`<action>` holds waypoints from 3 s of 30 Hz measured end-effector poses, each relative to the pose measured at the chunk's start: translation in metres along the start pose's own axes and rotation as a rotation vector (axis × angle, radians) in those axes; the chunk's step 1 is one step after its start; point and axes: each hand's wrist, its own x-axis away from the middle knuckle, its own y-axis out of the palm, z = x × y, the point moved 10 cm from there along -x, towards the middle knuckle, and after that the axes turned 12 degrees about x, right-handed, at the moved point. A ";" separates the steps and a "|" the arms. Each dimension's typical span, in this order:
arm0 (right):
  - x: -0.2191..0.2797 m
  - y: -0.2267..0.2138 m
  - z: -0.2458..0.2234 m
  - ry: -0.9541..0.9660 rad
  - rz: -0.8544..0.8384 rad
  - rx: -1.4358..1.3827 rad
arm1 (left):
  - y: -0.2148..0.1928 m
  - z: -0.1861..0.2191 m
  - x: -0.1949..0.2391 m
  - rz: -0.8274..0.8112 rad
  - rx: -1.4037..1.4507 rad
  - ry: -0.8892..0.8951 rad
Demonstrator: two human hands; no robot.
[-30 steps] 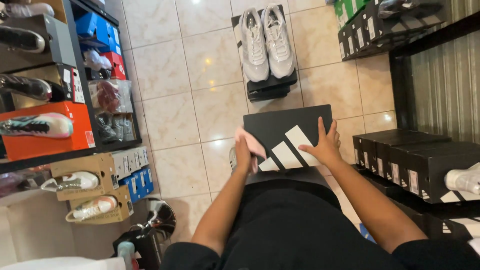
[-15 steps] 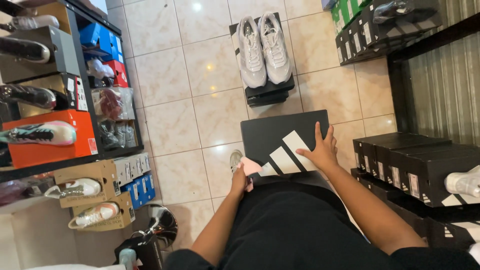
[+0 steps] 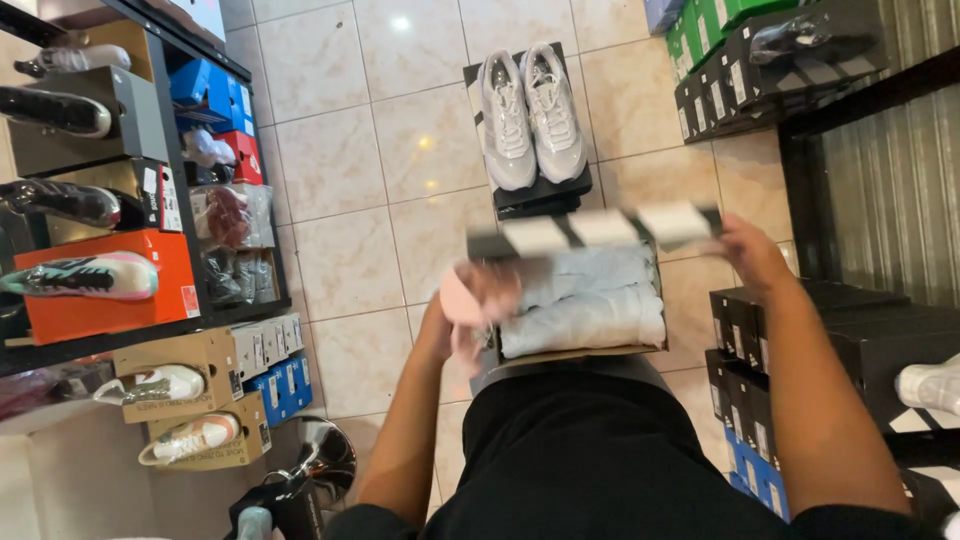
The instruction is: Cleaning and wiping shoeboxes before organizing them in storage.
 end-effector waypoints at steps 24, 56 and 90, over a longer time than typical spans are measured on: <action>-0.067 0.061 0.076 -0.376 0.423 0.291 | 0.191 0.081 0.145 0.854 0.123 2.707; -0.062 0.057 0.091 -0.361 0.412 -0.086 | 0.259 0.038 0.117 0.031 -0.451 2.258; -0.043 0.061 0.068 -0.310 0.495 0.134 | 0.239 0.067 0.092 0.148 -0.528 1.839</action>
